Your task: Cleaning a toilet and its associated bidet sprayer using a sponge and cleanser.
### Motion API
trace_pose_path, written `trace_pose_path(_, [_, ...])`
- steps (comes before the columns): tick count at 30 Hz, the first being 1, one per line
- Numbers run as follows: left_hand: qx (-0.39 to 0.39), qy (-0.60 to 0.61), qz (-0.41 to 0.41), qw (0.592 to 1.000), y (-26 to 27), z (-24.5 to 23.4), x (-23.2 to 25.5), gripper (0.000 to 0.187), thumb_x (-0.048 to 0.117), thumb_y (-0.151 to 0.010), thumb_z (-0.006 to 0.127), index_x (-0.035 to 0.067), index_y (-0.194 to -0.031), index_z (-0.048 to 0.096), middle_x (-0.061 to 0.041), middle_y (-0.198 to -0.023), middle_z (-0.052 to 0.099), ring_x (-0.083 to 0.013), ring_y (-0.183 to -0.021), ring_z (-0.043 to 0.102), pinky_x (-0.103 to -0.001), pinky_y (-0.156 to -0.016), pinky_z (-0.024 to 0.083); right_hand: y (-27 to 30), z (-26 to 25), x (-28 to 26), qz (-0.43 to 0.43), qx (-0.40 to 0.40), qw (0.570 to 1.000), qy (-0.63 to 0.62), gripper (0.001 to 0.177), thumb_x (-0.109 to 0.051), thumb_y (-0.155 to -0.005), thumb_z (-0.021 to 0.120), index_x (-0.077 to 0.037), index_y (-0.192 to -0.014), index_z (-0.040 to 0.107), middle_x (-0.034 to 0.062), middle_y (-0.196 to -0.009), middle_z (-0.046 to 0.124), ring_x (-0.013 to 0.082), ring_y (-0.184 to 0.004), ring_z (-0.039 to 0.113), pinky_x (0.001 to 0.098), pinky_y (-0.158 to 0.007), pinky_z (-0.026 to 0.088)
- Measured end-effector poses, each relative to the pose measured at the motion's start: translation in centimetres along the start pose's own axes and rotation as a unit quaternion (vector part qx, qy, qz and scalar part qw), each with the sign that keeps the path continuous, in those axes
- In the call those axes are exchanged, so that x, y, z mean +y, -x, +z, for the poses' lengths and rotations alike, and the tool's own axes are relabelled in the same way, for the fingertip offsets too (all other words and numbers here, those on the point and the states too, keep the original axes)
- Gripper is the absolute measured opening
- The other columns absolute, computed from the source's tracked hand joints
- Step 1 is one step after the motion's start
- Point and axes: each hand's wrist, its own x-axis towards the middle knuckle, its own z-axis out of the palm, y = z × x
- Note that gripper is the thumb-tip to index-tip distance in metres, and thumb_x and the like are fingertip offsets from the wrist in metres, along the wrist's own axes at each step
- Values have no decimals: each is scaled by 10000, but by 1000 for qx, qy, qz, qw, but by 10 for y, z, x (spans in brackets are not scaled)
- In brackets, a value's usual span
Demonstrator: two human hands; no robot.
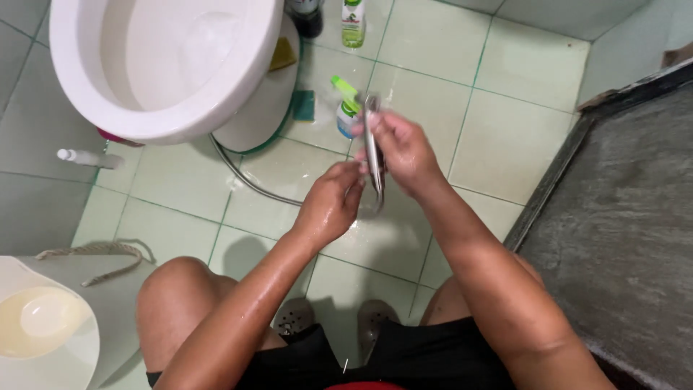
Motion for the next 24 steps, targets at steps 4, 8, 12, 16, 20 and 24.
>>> trace_pose_path(4, [-146,-54,-125,980,6,-5,-5,268,214,-911,683,53,-1119,732,-190,-1127,701,-395,-1071,651,-475,-911,517,8,6,6,85,-8,996,41,453,-385,-1031,539,-45,-1317,623,66,-1123,732,146,-783,709,328,-652,644])
trace_pose_path(8, [-166,-77,-114,976,0,-6,-24,303,257,-920,659,82,-1154,737,-195,-1107,712,-402,-1037,666,-483,-906,526,4,13,1,42,-10,996,73,471,-401,-1039,538,-44,-1336,619,70,-1142,737,151,-791,713,318,-671,634])
trace_pose_path(12, [-178,-84,-125,972,12,-6,-35,293,286,-928,649,75,-1106,746,-205,-1062,717,-416,-1015,666,-508,-879,520,9,25,5,87,10,993,82,485,-421,-1031,522,-58,-1336,625,44,-1133,738,148,-767,698,322,-653,633])
trace_pose_path(16, [-177,-78,-110,975,7,-14,-46,285,281,-947,639,53,-1082,743,-209,-1047,720,-415,-1011,668,-513,-880,519,1,30,2,72,22,993,87,501,-438,-1037,523,-45,-1318,655,53,-1105,739,142,-772,697,328,-644,629])
trace_pose_path(20, [-152,-45,-87,983,10,-17,-55,289,273,-934,647,43,-1083,739,-210,-1055,719,-413,-999,674,-502,-869,529,-6,43,0,55,17,993,99,502,-448,-1074,530,-10,-1263,684,66,-1063,719,138,-785,685,328,-670,640])
trace_pose_path(24, [-133,-51,-84,986,12,-15,-62,258,254,-920,659,37,-1035,740,-213,-1008,721,-417,-969,674,-521,-838,524,-8,55,2,53,16,994,89,468,-429,-1036,531,-52,-1289,646,35,-1107,732,125,-769,689,314,-651,628])
